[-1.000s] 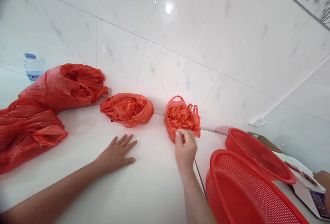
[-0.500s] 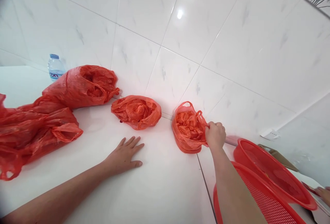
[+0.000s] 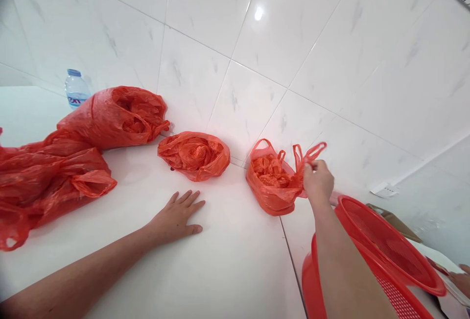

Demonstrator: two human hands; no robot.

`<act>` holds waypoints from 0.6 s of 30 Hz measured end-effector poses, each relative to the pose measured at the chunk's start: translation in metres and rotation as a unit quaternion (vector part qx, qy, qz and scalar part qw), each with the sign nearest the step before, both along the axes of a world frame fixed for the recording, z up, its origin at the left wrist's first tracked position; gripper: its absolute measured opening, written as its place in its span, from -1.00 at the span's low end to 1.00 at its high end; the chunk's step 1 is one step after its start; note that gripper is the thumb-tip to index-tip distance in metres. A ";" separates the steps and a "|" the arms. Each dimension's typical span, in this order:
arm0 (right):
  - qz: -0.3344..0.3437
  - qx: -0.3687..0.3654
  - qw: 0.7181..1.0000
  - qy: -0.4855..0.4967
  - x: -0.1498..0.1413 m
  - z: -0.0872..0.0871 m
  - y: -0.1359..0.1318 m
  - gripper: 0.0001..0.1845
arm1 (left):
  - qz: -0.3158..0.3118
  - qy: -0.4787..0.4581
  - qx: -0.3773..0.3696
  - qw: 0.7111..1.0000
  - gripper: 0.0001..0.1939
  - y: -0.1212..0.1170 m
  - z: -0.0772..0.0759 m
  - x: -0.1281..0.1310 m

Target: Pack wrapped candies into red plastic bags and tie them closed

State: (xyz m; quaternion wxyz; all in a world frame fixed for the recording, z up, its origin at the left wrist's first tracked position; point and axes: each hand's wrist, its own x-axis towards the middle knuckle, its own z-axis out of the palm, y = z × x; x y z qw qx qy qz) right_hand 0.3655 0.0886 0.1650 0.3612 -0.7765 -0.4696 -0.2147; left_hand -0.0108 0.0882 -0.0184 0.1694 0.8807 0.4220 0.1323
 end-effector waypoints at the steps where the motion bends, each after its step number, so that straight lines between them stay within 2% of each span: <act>1: 0.010 0.005 1.000 -0.002 -0.003 0.003 0.000 -0.77 | 0.000 0.002 -0.001 1.000 -0.23 0.000 0.001 0.000; 5: 0.038 0.043 0.998 0.006 -0.017 0.015 0.000 -0.79 | 0.000 0.006 -0.001 1.000 -0.23 0.000 0.002 0.000; 9: 0.026 0.173 0.984 0.023 -0.036 0.038 -0.011 -0.76 | 0.001 0.008 0.002 1.000 -0.22 0.000 0.001 0.000; 11: 0.035 0.285 0.957 0.048 -0.047 0.051 -0.023 -0.70 | -0.001 0.006 0.001 1.000 -0.23 0.000 0.000 0.000; 13: 0.106 0.380 0.915 0.083 -0.063 0.059 -0.037 -0.68 | -0.003 0.000 0.000 1.000 -0.23 0.001 -0.001 0.001; 15: 0.199 0.426 0.875 0.110 -0.084 0.055 -0.052 -0.64 | -0.002 -0.009 -0.003 1.000 -0.23 0.001 -0.003 0.001; 17: 0.259 0.411 0.861 0.148 -0.109 0.036 -0.064 -0.63 | 0.001 -0.028 -0.008 1.000 -0.22 0.001 -0.004 0.001; 18: 0.261 0.398 0.860 0.183 -0.122 0.022 -0.069 -0.70 | 0.006 -0.048 -0.010 0.999 -0.22 0.001 -0.004 0.001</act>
